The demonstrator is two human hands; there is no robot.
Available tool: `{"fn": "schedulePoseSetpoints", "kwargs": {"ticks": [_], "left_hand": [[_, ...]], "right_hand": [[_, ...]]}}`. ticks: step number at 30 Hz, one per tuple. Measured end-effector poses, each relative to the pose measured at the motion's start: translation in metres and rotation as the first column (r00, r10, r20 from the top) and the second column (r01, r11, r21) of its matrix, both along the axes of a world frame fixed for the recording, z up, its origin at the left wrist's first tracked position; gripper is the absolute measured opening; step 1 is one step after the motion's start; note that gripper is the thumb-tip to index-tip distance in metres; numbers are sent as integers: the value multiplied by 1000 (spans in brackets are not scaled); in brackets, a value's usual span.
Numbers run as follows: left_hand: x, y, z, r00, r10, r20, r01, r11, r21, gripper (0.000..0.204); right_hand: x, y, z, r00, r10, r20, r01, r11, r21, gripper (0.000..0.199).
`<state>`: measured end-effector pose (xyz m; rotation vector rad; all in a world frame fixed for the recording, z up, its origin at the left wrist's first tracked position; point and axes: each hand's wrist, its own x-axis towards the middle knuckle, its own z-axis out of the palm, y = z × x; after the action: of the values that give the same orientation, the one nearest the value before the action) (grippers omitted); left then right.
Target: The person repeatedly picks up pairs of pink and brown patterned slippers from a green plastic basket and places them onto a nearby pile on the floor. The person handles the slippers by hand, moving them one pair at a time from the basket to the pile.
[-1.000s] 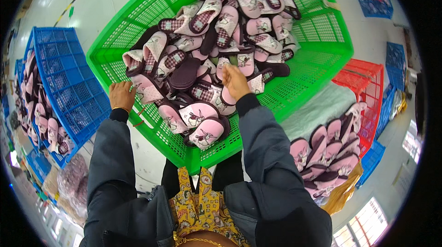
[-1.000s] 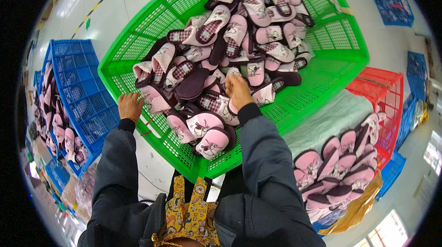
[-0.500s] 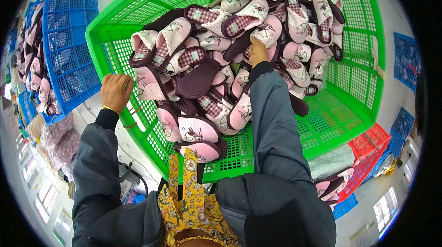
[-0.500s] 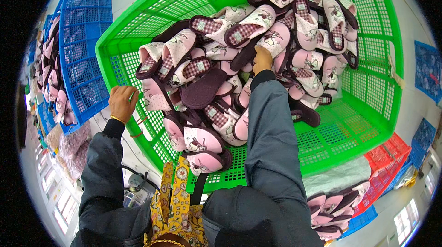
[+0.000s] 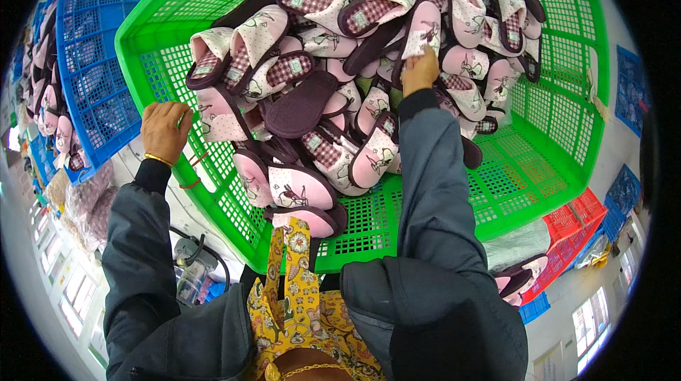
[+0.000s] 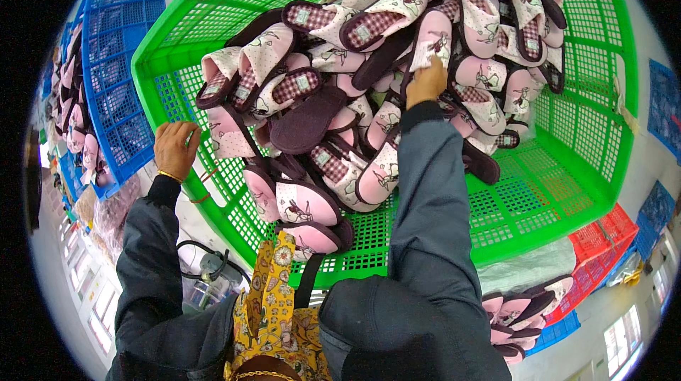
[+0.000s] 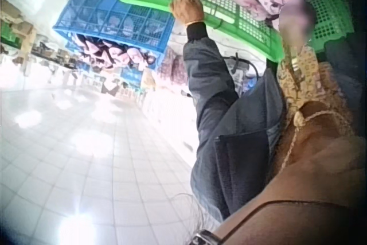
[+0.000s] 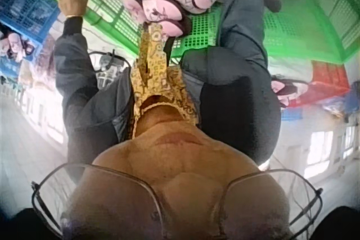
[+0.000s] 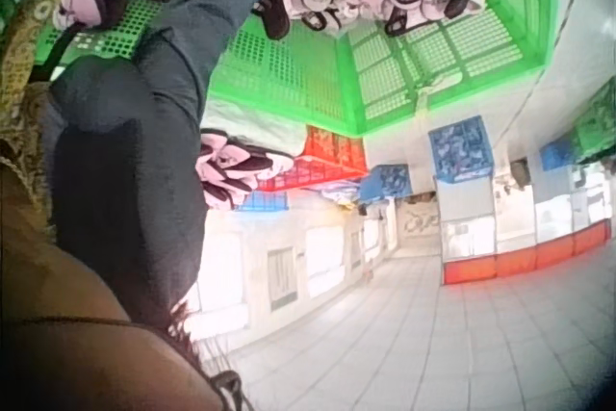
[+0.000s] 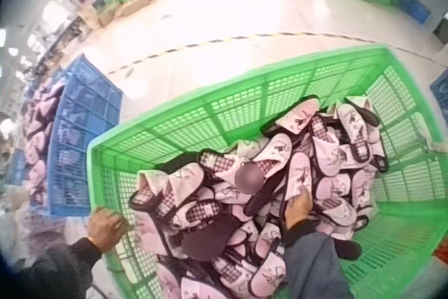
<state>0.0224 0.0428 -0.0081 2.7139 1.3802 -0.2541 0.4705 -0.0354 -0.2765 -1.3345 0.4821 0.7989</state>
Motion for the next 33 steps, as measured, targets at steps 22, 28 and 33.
{"fn": "schedulePoseSetpoints", "kwargs": {"ticks": [22,28,33], "left_hand": [[-3,4,2,1000,-4,21,4,1000,-16,8],[-2,6,-1,999,-13,45,13,1000,-16,8],[-5,4,-1,999,0,41,1,1000,-14,8]], "right_hand": [[-178,45,-6,-458,829,320,-463,85,-882,34],[-163,60,-27,-576,799,169,-430,-121,-895,21],[-155,0,27,-581,709,398,-523,49,-851,10]]}}
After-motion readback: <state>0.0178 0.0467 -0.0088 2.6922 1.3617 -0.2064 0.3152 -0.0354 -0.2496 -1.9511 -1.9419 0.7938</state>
